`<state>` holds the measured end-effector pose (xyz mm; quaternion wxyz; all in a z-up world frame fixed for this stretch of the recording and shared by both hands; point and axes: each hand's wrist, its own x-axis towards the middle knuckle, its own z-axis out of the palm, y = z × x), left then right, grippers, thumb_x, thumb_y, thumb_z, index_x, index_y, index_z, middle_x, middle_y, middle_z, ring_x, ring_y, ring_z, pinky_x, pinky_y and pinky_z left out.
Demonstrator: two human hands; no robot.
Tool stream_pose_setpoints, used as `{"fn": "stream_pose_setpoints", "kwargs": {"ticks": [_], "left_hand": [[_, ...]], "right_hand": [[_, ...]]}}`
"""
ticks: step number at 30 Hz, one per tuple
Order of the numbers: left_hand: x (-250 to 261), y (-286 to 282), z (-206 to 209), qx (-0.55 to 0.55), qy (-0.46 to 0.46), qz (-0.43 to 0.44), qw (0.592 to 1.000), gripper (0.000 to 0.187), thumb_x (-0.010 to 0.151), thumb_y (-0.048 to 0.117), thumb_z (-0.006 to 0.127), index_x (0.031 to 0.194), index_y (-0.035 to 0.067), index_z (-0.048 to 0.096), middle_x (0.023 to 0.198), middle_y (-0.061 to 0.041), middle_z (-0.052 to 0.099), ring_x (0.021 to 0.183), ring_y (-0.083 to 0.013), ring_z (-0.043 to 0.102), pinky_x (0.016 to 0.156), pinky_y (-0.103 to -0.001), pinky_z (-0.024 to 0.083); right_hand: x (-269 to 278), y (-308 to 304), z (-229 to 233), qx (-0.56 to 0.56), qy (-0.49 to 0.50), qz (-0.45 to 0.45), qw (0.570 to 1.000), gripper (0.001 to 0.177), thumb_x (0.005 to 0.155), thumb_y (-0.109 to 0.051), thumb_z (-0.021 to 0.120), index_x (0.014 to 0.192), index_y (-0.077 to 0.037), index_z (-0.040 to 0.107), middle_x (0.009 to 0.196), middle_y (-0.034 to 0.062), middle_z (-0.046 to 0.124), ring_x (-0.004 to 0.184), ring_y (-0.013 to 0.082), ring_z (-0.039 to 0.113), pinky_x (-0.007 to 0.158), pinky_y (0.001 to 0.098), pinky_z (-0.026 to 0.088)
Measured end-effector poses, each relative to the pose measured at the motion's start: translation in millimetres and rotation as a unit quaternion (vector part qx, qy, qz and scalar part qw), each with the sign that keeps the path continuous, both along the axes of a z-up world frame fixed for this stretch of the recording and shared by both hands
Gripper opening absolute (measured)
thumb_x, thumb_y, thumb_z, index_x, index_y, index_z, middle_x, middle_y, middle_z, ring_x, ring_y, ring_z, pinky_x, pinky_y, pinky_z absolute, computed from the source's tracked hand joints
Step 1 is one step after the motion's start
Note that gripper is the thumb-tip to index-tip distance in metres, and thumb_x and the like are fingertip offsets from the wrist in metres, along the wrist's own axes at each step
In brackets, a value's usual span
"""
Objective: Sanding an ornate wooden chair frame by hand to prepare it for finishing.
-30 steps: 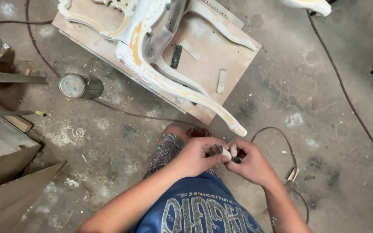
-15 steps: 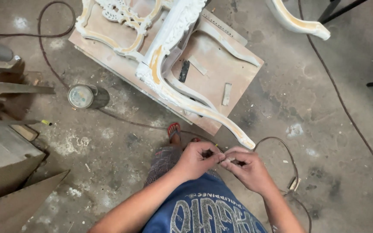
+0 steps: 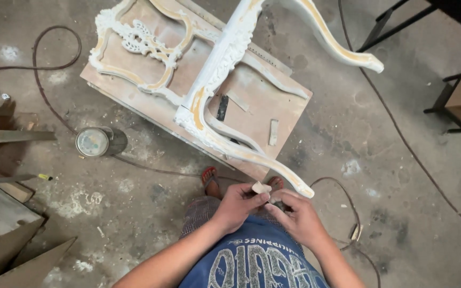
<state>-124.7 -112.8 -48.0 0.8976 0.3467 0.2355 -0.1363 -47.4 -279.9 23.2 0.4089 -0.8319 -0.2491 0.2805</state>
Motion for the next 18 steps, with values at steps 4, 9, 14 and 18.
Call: {"fn": "stream_pose_setpoints", "kwargs": {"ticks": [4, 9, 14, 18], "left_hand": [[12, -15, -12, 0.095, -0.031, 0.054, 0.994, 0.018, 0.091, 0.013, 0.079, 0.105, 0.003, 0.081, 0.095, -0.003, 0.078, 0.09, -0.0085, 0.065, 0.079, -0.028, 0.054], [16, -43, -25, -0.032, -0.028, 0.05, 0.998, 0.044, 0.083, 0.01, 0.08, 0.124, -0.003, 0.07, 0.119, -0.017, 0.075, 0.11, -0.0241, 0.07, 0.099, -0.038, 0.06], [24, -74, -13, 0.103, -0.09, 0.086, 0.987, 0.014, 0.085, 0.013, 0.084, 0.094, 0.005, 0.078, 0.092, -0.005, 0.076, 0.085, -0.008, 0.066, 0.076, -0.024, 0.054], [40, -82, 1, 0.111, -0.028, 0.162, 0.98, 0.019, 0.079, 0.0, 0.089, 0.092, -0.008, 0.077, 0.071, -0.012, 0.072, 0.061, -0.0127, 0.068, 0.056, -0.026, 0.059]], "right_hand": [[17, -9, -12, 0.03, -0.056, 0.041, 0.997, 0.02, 0.093, -0.025, 0.073, 0.097, -0.006, 0.077, 0.097, 0.0056, 0.078, 0.088, 0.0188, 0.075, 0.081, 0.0324, 0.057], [32, -44, -17, 0.14, 0.233, -0.047, 0.961, 0.042, 0.091, 0.001, 0.071, 0.127, -0.007, 0.051, 0.089, 0.0136, 0.076, 0.079, 0.0207, 0.08, 0.075, 0.0306, 0.068], [52, -81, -30, 0.187, 0.447, -0.064, 0.872, 0.027, 0.093, 0.002, 0.069, 0.119, 0.002, 0.061, 0.085, 0.0203, 0.077, 0.078, 0.0287, 0.079, 0.067, 0.0349, 0.065], [51, -93, -59, 0.204, 0.483, -0.148, 0.839, 0.023, 0.09, 0.006, 0.066, 0.112, 0.007, 0.059, 0.079, 0.0204, 0.074, 0.065, 0.0319, 0.079, 0.056, 0.0397, 0.066]]}}
